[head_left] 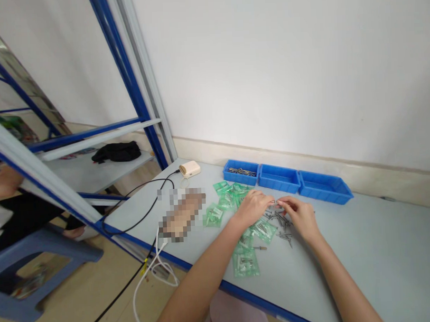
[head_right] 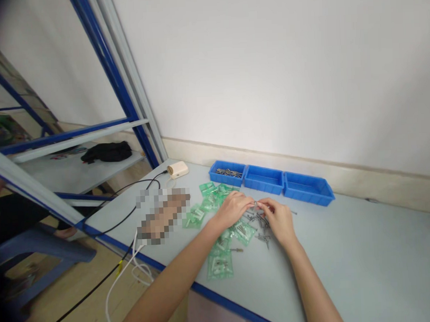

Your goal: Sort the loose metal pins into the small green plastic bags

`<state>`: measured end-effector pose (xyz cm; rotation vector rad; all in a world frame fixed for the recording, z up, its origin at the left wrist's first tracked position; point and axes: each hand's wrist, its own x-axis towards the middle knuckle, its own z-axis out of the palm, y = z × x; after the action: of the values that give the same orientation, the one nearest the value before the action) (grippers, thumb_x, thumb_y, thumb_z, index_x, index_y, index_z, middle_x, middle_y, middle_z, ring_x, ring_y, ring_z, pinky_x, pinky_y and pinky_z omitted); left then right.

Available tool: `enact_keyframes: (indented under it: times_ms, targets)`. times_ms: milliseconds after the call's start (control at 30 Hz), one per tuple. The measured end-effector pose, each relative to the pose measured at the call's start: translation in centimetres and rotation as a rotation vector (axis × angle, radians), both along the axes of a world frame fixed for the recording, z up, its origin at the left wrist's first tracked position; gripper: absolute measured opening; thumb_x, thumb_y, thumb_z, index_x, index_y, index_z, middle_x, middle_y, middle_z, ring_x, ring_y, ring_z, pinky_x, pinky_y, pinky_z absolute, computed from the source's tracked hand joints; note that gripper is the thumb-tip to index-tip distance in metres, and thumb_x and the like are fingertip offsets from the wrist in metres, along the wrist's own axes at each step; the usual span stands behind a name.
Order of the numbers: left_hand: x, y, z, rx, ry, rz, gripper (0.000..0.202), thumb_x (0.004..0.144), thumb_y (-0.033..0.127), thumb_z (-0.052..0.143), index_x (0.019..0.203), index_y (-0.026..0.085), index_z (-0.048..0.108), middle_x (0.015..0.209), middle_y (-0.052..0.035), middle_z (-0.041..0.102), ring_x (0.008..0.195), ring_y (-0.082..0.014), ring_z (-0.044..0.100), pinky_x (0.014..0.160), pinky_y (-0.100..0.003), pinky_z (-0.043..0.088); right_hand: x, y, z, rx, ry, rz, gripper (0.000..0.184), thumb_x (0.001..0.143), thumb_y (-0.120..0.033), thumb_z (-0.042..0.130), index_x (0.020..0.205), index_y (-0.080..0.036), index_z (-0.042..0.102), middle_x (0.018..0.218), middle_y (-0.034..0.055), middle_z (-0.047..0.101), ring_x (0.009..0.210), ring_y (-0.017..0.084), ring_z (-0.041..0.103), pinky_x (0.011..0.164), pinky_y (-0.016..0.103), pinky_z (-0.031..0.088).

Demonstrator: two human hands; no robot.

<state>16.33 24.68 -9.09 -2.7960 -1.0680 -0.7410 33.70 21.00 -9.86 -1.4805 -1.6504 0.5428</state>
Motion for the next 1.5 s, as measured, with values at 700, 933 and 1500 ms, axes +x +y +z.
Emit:
enact_keyframes:
  times_ms: [700,933,1500]
  targets:
    - [0.14,0.22,-0.25,-0.027,-0.036,0.034,0.025,0.097,0.031,0.040,0.095,0.016,0.061,0.082,-0.0024,0.064,0.082,-0.0162,0.058,0.081,-0.028,0.040,0.29,0.38,-0.18,-0.022,0.147,0.050,0.032,0.074,-0.049,0.061,0.083,-0.019,0.068,0.080,0.0060,0.072,0.058,0.018,0.063,0.061,0.030,0.048]
    - [-0.07,0.13,0.12,-0.053,-0.014,-0.027,0.027,0.097,0.027,0.041,0.087,0.019,0.064,0.075,-0.0008,0.063,0.079,-0.0156,0.057,0.079,-0.027,0.039,0.35,0.34,-0.16,-0.056,0.131,0.083,0.032,0.080,-0.049,0.055,0.088,-0.020,0.068,0.077,0.0047,0.072,0.058,0.018,0.064,0.066,0.032,0.049]
    - [0.13,-0.03,-0.15,0.000,-0.050,0.037,0.021,0.095,0.026,0.045,0.111,0.019,0.057,0.088,-0.0024,0.067,0.089,-0.0156,0.059,0.088,-0.030,0.040,0.50,0.01,0.28,-0.050,0.108,0.065,0.040,0.079,-0.057,0.052,0.078,-0.019,0.065,0.074,0.0067,0.071,0.062,0.021,0.063,0.063,0.032,0.047]
